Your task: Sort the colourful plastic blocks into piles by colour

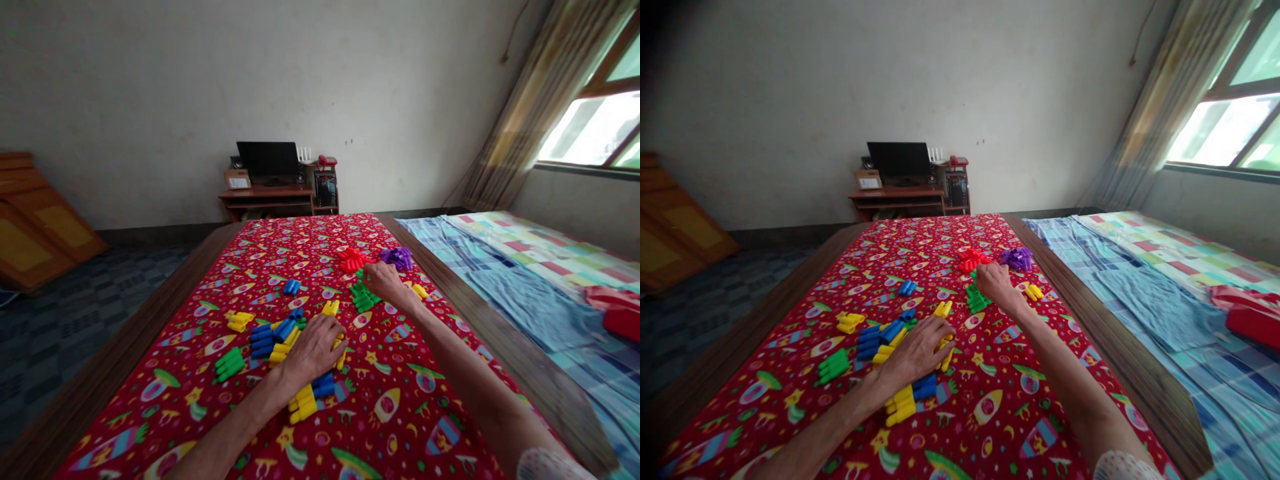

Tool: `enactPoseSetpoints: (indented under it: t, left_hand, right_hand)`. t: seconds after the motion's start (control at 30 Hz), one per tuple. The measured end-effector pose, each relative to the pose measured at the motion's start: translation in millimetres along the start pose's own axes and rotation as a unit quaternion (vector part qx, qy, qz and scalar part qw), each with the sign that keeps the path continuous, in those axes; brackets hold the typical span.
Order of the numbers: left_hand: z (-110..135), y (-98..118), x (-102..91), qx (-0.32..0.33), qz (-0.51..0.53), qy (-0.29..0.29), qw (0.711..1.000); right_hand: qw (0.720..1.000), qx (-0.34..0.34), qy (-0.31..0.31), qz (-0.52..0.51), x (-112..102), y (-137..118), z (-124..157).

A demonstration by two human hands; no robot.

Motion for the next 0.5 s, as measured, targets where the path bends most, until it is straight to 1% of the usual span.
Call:
enactPoseSetpoints:
  t: [0.1,0.17,0.27,0.37,0.43,0.5]
  left_hand:
    - [-1.8,-4.0,-2.4,0.001,0.044,-0.011,0.999]
    - [-3.0,-9.7,-2.8,-0.006,0.082,-0.016,0.997]
    - [-3.6,-21.3,-2.8,-0.025,0.112,-0.012,0.993]
    - [-3.6,-32.3,-6.2,-0.034,0.115,-0.008,0.993]
    - [-4.5,-40.5,-12.7,-0.04,0.114,0.006,0.993]
    - [-5.7,-49.6,-21.2,-0.048,0.106,0.029,0.993]
  right_hand:
    - [0.999,-0.026,0.015,0.017,6.2,13.1,16.7]
    - [0.999,-0.036,0.028,0.007,8.6,17.1,24.1]
    - [0.997,-0.046,0.051,-0.035,3.0,15.5,29.1]
    - [0.985,-0.095,0.097,-0.107,-11.2,1.6,34.1]
    - [0.966,-0.158,0.123,-0.166,-16.8,-15.5,39.9]
    - [0.942,-0.231,0.118,-0.212,-12.4,-38.1,45.6]
Point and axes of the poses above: each hand's wrist, its own z-axis away from the middle knuckle, its own x-axis out of the palm, y = z × x, the point moved 6 cm from there along -z, towards the middle knuckle, and after that the axes turned 1 degree about -y, right-handed, at the moved point
